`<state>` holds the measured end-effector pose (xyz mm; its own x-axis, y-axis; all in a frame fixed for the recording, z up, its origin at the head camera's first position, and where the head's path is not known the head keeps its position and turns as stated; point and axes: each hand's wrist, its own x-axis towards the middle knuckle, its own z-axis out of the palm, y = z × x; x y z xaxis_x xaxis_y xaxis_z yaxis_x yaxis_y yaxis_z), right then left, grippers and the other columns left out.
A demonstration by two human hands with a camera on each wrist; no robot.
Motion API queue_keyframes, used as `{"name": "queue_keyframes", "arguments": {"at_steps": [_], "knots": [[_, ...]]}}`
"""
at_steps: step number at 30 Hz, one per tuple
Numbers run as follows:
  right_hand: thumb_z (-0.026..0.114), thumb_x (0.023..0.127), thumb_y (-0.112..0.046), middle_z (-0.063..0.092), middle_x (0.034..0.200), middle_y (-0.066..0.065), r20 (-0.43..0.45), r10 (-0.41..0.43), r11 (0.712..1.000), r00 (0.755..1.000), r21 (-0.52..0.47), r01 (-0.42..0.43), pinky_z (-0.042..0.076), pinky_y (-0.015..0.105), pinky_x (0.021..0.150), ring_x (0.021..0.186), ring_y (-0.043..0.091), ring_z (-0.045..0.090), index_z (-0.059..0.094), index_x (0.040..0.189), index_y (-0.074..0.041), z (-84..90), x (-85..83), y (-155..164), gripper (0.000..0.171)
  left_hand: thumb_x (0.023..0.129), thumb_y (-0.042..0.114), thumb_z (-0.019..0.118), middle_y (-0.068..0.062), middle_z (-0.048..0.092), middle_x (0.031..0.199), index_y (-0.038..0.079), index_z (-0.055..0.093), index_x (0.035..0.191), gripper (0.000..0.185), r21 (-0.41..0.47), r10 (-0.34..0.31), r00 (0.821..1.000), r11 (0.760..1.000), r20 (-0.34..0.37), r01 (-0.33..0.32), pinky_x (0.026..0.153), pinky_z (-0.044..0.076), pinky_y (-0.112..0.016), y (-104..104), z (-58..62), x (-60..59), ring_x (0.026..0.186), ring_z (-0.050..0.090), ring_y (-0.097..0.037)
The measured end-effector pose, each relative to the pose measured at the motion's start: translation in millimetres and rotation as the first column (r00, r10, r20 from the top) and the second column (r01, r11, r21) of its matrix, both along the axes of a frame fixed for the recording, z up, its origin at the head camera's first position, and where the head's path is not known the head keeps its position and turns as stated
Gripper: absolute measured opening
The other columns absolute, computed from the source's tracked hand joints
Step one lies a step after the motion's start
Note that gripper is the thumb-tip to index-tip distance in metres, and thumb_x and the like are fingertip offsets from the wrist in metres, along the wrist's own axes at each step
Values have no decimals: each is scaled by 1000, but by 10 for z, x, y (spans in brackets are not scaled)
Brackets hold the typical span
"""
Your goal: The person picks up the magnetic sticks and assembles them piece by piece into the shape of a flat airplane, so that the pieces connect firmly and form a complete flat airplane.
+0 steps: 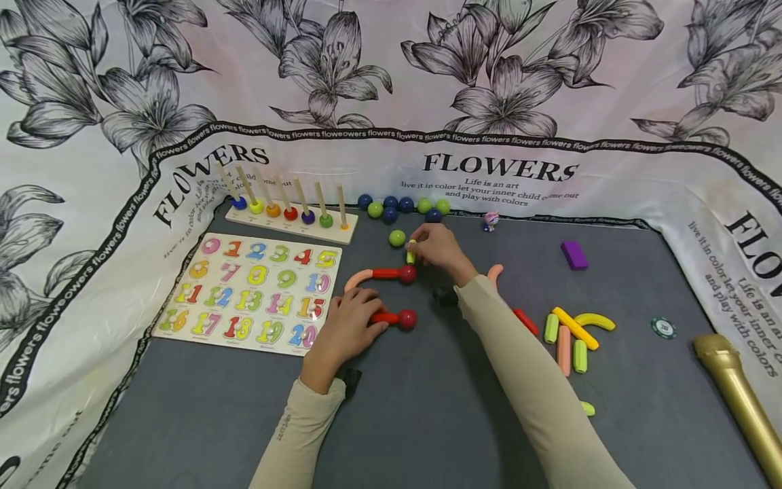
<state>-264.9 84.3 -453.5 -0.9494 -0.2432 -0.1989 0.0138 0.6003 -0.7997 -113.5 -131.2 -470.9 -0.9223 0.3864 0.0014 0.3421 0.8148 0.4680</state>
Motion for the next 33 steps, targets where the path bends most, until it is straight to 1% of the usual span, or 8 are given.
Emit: {"name": "queue_keyframes", "arguments": {"at_steps": [3,6,11,17,20,25,29,33], "knots": [[74,101,-15,72,84,10,14,6,1000,1000,24,-7,49,30,58,58,17,61,73,117,0,-14,9,-12,22,101,27,79,-13,62,143,15,77,114,18,7,-1,1000,1000,5,1,109,35,-70,0,2,-2,139,47,-39],[74,102,-15,72,84,10,14,1,1000,1000,18,-1,49,29,57,58,16,61,73,117,0,-22,27,-1,22,101,27,79,-13,62,143,15,77,114,18,8,-2,1000,1000,2,2,109,36,-69,7,-1,-3,139,48,-39],[69,105,-16,73,84,11,-2,-3,1000,1000,21,3,51,27,58,62,16,62,73,118,2,-18,69,37,23,100,26,80,-13,63,143,16,78,116,19,18,-1,1000,1000,-2,1,106,37,-68,15,-13,-6,138,49,-39],[61,109,-22,74,104,15,-29,-11,999,1000,36,12,53,33,69,86,27,71,71,124,0,74,214,179,29,100,27,80,-13,63,142,16,78,114,18,16,-3,1000,1000,-6,3,107,37,-69,19,-15,-8,137,49,-39],[59,110,-23,73,111,19,-64,-1,1000,998,26,2,53,38,76,93,32,72,71,127,0,132,311,307,31,100,26,80,-14,62,143,15,78,113,17,15,0,1000,1000,-5,0,108,37,-69,21,-7,-6,138,48,-40],[57,111,-24,73,115,21,-113,17,999,993,35,-13,54,45,85,96,33,73,70,129,2,219,526,586,34,101,27,79,-14,61,145,16,78,113,17,8,3,1000,1000,10,-3,110,35,-69,31,3,0,140,47,-40],[56,112,-27,73,117,20,-141,42,997,989,70,-33,53,49,87,99,33,70,69,131,2,296,769,841,37,100,26,79,-14,60,147,15,78,116,20,22,6,1000,1000,23,-7,109,35,-68,30,-2,-1,142,46,-40],[58,112,-26,73,116,15,-186,60,992,981,121,-37,53,51,88,101,31,67,71,128,0,355,1030,1079,33,99,25,80,-15,60,147,14,78,117,22,33,6,1000,999,26,-7,109,35,-68,32,0,-2,142,45,-42]]}}
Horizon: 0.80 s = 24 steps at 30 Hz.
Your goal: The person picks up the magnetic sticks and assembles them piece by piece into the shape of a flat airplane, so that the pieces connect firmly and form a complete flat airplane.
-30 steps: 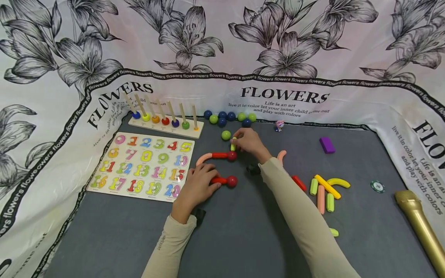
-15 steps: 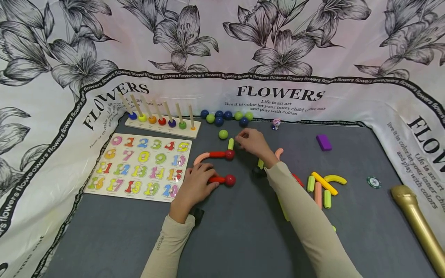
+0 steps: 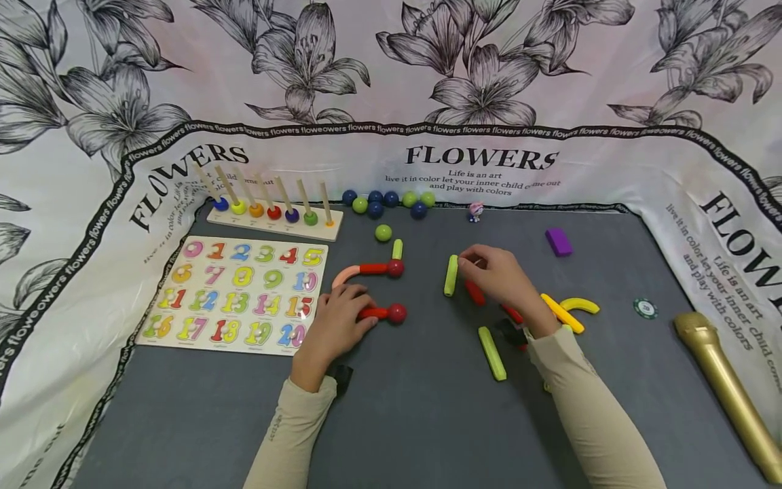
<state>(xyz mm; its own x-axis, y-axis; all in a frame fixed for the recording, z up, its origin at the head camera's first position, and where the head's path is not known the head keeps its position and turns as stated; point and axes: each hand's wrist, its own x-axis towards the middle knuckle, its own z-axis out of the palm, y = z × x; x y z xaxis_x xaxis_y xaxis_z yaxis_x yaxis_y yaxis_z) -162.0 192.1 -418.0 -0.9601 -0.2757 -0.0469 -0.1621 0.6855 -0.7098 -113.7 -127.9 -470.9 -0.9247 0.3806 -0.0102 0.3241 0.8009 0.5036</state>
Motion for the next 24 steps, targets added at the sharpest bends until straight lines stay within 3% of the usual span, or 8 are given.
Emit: {"name": "queue_keyframes", "arguments": {"at_steps": [9,15,24], "knots": [[73,103,-13,73,94,4,-70,9,993,998,121,0,55,43,76,82,20,66,76,110,-2,-55,471,414,13,100,26,80,-15,60,146,13,78,116,20,-1,-9,1000,1000,-2,9,112,33,-69,-6,-24,-19,141,47,-41],[79,98,-12,67,80,-4,-32,19,979,999,202,-12,51,35,64,69,13,58,73,95,-5,-158,730,588,10,100,24,80,-15,60,147,12,78,118,22,9,1,1000,1000,2,-1,112,33,-68,-5,-23,-15,142,46,-41],[81,93,-6,57,71,-2,-30,42,957,999,288,-32,41,31,55,58,14,47,68,91,-1,-281,862,590,14,99,25,80,-17,61,146,11,79,119,24,-5,2,1000,1000,-27,-2,113,33,-68,31,-34,-6,140,46,-43]]}}
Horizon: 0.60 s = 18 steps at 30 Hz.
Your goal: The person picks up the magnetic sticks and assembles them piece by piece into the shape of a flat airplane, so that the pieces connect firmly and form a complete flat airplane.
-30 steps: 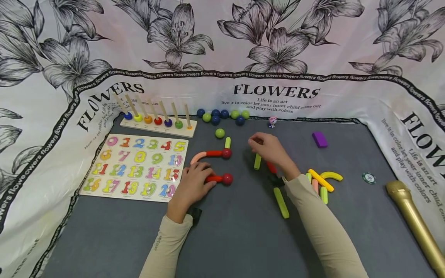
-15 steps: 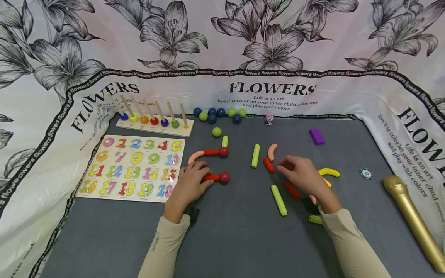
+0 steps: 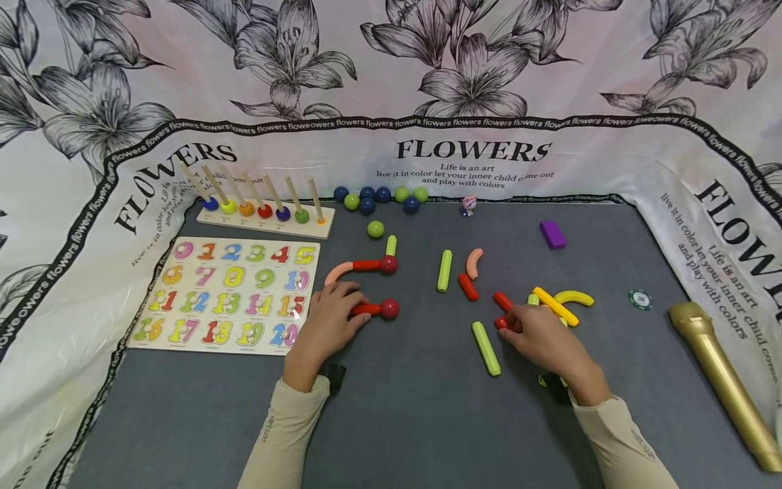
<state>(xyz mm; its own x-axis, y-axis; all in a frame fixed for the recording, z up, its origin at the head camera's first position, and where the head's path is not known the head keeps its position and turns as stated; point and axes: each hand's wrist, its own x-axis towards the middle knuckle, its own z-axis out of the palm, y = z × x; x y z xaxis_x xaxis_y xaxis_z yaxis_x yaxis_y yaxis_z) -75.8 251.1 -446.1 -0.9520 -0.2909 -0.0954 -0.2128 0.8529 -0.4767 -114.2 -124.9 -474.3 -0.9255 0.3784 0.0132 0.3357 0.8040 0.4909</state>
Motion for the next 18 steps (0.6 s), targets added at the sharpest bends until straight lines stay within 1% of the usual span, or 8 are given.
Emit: {"name": "queue_keyframes", "arguments": {"at_steps": [2,4,7,9,12,15,18], "knots": [[80,94,-6,56,71,-2,-9,-8,1000,1000,-9,8,41,31,56,58,14,47,67,89,-4,45,-15,-32,14,100,24,80,-17,61,146,10,78,119,24,5,-6,1000,1000,5,6,112,34,-67,-8,-1,-2,140,46,-42],[79,95,-7,58,71,-2,-17,-14,999,1000,-41,13,42,32,56,59,14,49,66,88,-5,95,-34,-94,15,100,24,80,-16,60,147,10,78,119,24,12,-12,1000,1000,12,12,112,34,-67,-18,0,-3,141,46,-43],[78,97,-8,66,77,-3,-9,-15,989,1000,-149,13,48,31,58,64,13,57,70,93,-4,129,-64,-256,10,101,24,79,-16,60,147,10,78,120,23,13,-20,1000,1000,21,20,112,34,-67,-32,15,1,141,46,-44],[77,98,-9,71,82,-2,18,-9,970,1000,-244,13,52,31,60,67,13,62,73,98,-2,108,-77,-405,8,101,24,79,-16,60,147,10,78,120,24,13,-20,1000,1000,23,20,112,33,-68,-39,27,4,141,46,-44],[77,99,-11,74,86,0,84,-5,926,996,-376,36,55,31,63,71,15,68,74,104,-1,38,-86,-656,11,101,23,78,-16,59,147,9,77,120,23,15,-21,999,1000,27,21,113,33,-68,-42,39,7,142,46,-43],[77,99,-14,74,85,-1,137,-11,893,990,-445,72,55,32,62,69,16,68,75,104,-4,-38,-93,-918,12,102,22,77,-17,59,148,8,76,118,21,19,-17,999,1000,30,17,113,33,-68,-33,43,13,143,45,-42],[77,99,-16,72,79,-2,159,-5,877,987,-474,81,55,32,58,62,16,67,74,99,-5,-115,-103,-1156,11,102,22,77,-17,59,147,8,76,118,21,11,-13,1000,1000,20,13,113,32,-69,-13,37,21,142,46,-42]]}}
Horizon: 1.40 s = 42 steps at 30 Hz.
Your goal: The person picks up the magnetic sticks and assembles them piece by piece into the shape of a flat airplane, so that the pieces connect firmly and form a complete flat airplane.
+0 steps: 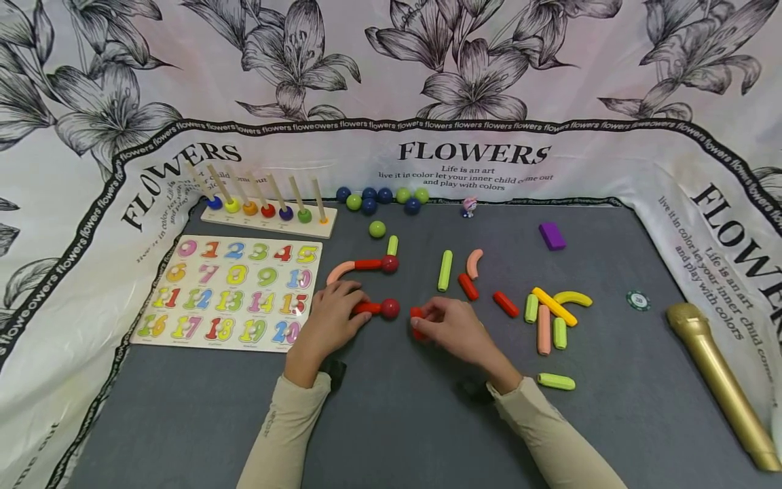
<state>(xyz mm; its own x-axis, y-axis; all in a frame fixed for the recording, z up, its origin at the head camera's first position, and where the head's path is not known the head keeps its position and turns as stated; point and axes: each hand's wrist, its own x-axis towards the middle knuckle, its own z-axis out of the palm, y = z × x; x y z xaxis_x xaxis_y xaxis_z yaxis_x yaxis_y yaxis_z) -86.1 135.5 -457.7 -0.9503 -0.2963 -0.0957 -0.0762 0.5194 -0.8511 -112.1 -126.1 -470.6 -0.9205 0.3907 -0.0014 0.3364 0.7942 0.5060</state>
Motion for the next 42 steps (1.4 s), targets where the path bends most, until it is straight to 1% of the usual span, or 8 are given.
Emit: {"name": "queue_keyframes", "arguments": {"at_steps": [5,8,14,18,29,33,38,42], "knots": [[76,100,-15,69,68,-2,55,5,999,998,-38,-3,54,33,52,54,16,64,72,91,-5,-82,-13,-295,14,101,22,78,-18,61,145,8,76,118,22,-6,-2,1000,1000,-30,2,112,34,-70,19,-16,-6,139,48,-42],[75,99,-15,67,64,-1,73,-11,999,997,-46,14,52,33,49,51,16,63,71,87,-6,-103,-15,-409,17,102,22,77,-17,60,146,9,76,118,20,1,0,1000,1000,-21,0,113,33,-69,19,-7,-19,140,46,-43],[72,99,-19,64,57,-1,110,-63,998,992,-22,66,47,32,45,47,17,61,67,79,-9,-120,-2,-529,23,103,22,76,-17,59,148,10,76,120,21,1,4,1000,1000,1,-4,114,32,-69,13,16,-45,142,45,-44],[71,99,-20,62,56,-1,117,-76,997,990,-10,78,47,32,45,47,17,62,65,76,-10,-142,-9,-554,25,103,22,76,-17,59,148,10,76,120,22,-2,6,1000,1000,-7,-6,113,33,-69,-5,12,-43,142,45,-44],[72,98,-15,58,57,0,85,-12,997,996,82,5,45,31,46,47,15,60,64,75,-11,-99,-36,-534,24,102,23,77,-17,60,147,10,76,117,20,1,9,1000,1000,-8,-9,111,34,-69,-40,-15,-36,141,45,-43],[71,99,-15,58,57,-1,67,32,993,997,111,-39,44,31,46,47,15,58,65,75,-11,-66,-53,-499,26,102,24,77,-15,60,147,11,76,117,20,-8,16,1000,1000,2,-16,114,33,-68,-36,-11,-30,142,45,-42],[68,104,-22,54,57,-2,-19,66,982,998,179,-62,40,30,48,48,14,52,64,73,-12,60,-215,-452,33,103,25,76,-15,60,148,11,76,120,23,-6,18,1000,1000,13,-18,115,30,-70,-26,21,-23,143,44,-42],[68,104,-21,53,63,1,-113,69,975,991,216,-44,38,33,53,55,18,48,66,77,-10,207,-557,-454,30,102,23,77,-12,68,135,12,77,116,18,26,32,999,999,-30,-31,115,26,-74,-15,49,-43,138,50,-40]]}}
